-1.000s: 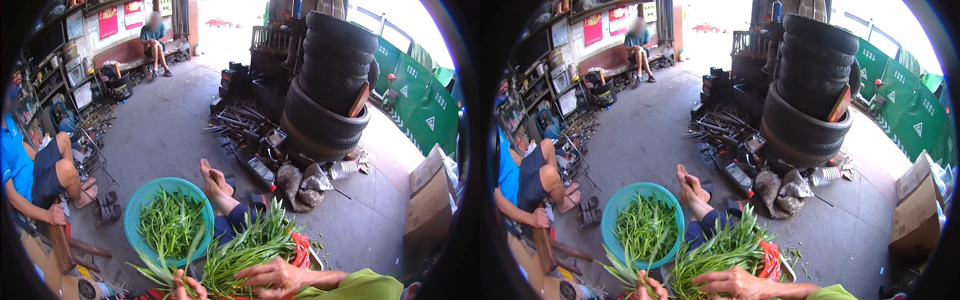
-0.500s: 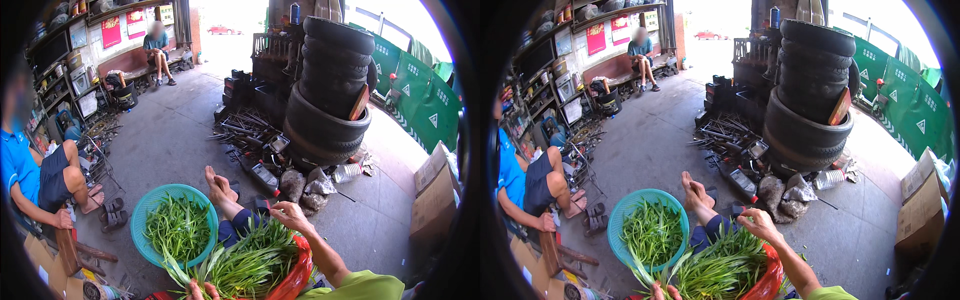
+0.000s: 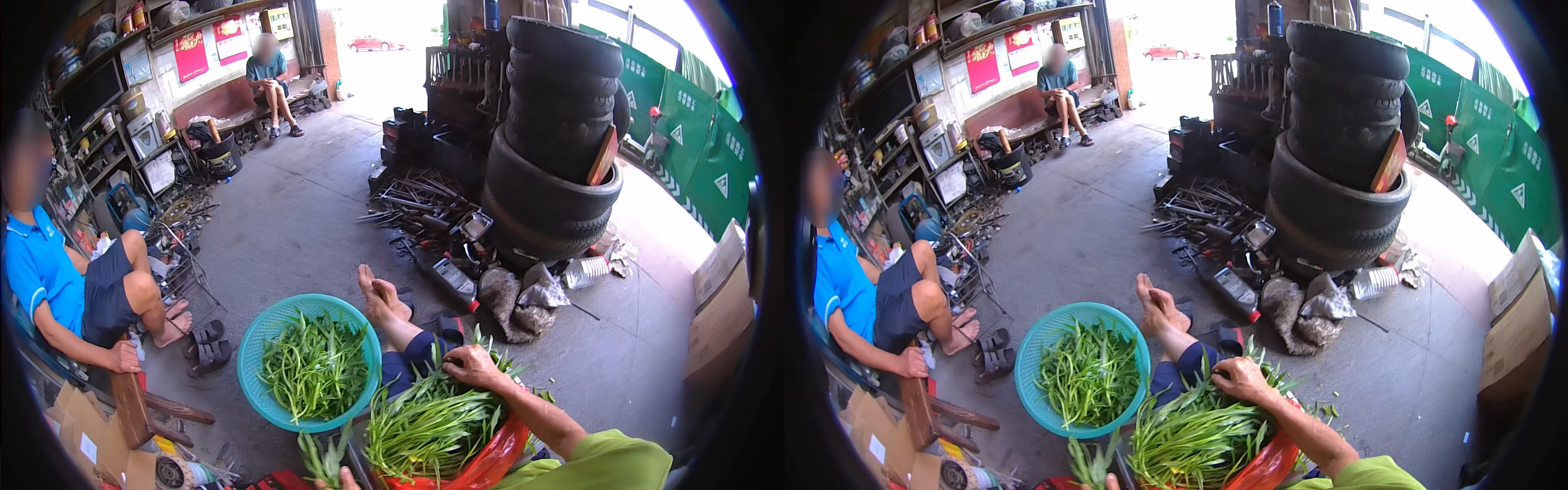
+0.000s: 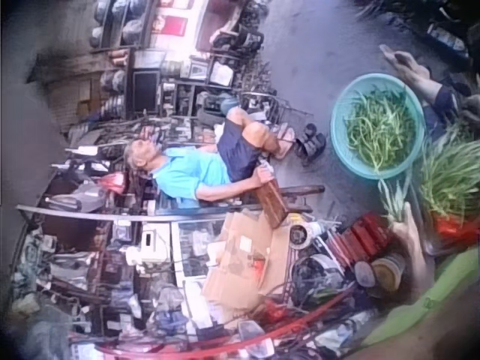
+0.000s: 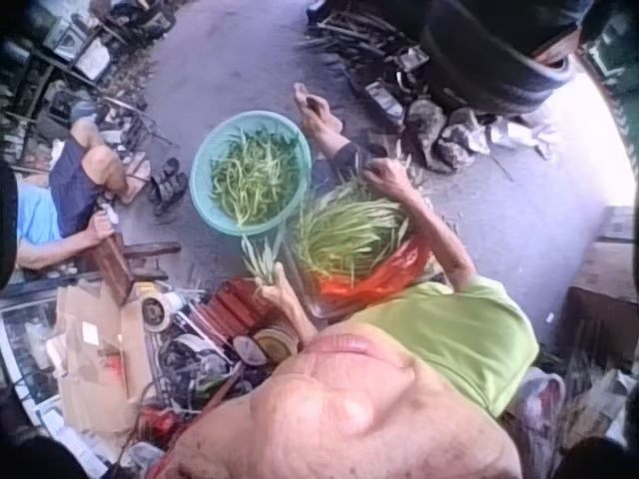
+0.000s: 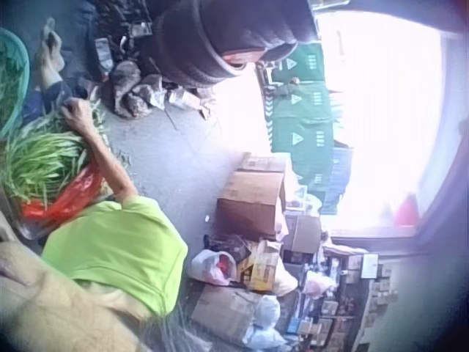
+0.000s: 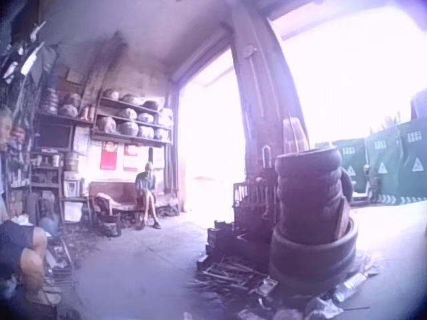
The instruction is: The person sits on the floor and trims long green vegetables by hand, removing unwanted parts and placing the trimmed pieces into a green basket. The person handles the vegetables one by one, stripping leaves and stems before discarding the waste.
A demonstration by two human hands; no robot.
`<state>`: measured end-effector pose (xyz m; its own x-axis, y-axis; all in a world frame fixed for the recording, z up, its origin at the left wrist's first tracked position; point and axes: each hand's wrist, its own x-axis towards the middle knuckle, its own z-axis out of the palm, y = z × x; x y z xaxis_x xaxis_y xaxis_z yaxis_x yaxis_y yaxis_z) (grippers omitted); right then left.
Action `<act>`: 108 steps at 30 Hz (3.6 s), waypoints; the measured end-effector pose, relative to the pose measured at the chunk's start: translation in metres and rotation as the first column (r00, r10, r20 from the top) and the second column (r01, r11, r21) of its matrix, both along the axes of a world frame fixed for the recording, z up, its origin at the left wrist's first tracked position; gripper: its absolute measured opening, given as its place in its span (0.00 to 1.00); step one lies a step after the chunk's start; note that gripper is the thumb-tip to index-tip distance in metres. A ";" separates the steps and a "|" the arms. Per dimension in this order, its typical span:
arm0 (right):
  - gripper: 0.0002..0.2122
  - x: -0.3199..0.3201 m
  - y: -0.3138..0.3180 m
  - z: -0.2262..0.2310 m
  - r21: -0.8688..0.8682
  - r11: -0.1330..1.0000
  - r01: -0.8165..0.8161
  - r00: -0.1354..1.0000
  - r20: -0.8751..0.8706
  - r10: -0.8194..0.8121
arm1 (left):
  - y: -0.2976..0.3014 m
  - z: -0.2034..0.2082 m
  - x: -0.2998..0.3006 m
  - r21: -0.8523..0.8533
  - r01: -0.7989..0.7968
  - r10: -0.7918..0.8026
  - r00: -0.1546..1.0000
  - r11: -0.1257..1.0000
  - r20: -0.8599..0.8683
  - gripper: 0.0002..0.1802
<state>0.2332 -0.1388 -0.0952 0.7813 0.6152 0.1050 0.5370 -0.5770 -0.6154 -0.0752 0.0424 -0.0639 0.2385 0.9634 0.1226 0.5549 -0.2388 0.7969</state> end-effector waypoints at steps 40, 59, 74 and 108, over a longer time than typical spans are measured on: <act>0.23 -0.058 -0.118 -0.024 0.158 0.647 0.746 0.622 -0.510 -0.594 | -0.044 -0.030 0.007 -0.207 -0.248 0.229 0.967 0.946 -0.114 0.27; 0.22 -0.045 -0.078 -0.037 0.065 0.661 0.748 0.592 -0.515 -0.620 | 0.017 -0.039 0.028 -0.211 -0.268 0.256 0.963 0.940 -0.085 0.27; 0.22 -0.050 -0.071 -0.015 0.050 0.717 0.695 0.658 -0.446 -0.607 | -0.018 -0.035 0.002 -0.059 -0.308 0.308 0.951 0.950 -0.006 0.28; 0.21 -0.042 -0.065 -0.019 0.229 0.648 0.727 0.598 -0.675 -0.432 | -0.004 -0.013 0.022 -0.176 -0.326 0.348 0.930 0.929 0.114 0.24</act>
